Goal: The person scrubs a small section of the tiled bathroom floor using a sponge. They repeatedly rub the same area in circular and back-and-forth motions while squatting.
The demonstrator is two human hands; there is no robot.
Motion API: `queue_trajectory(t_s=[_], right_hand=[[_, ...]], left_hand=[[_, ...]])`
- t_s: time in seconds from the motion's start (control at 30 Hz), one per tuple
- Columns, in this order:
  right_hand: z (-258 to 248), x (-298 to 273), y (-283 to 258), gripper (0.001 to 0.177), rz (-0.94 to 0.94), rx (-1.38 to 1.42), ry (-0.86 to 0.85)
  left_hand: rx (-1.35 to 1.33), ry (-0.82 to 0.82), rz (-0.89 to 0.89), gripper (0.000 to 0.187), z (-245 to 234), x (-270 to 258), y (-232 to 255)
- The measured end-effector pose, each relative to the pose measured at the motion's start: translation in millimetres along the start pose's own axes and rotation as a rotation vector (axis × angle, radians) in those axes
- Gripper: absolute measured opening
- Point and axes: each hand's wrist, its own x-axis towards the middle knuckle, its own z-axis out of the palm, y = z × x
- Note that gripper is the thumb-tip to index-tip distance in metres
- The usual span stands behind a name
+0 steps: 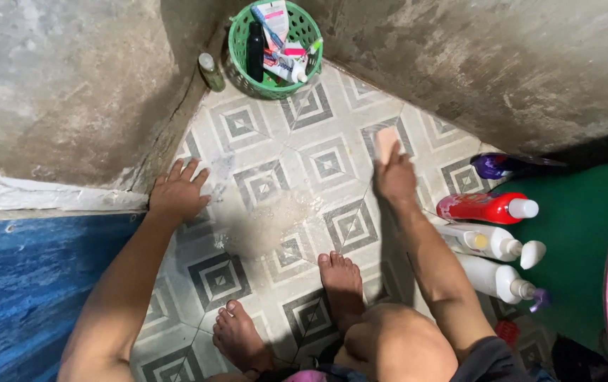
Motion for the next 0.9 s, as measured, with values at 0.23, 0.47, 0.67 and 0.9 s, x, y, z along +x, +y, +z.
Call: queue_trajectory(t_s=[0.23, 0.47, 0.67, 0.9], right_hand=[[21.2, -63.6, -119.9, 0.067, -0.277, 0.098, -0.151], [34.9, -76.8, -128.6, 0.062, -0.434, 0.103, -0.231], [-1.8, -36.9, 13.5, 0.067, 0.082, 0.121, 0.019], [-5.0, -62.8, -13.4, 0.066, 0.045, -0.101, -0.031]], left_hand=[[0.012, 0.028, 0.037, 0.069, -0.6, -4.1, -0.8], [0.028, 0.062, 0.106, 0.068, -10.3, -14.1, 4.1], [0.079, 0.068, 0.169, 0.068, -1.7, 8.9, 21.0], [-0.127, 0.186, 0.150, 0.065, -45.2, 49.1, 39.0]])
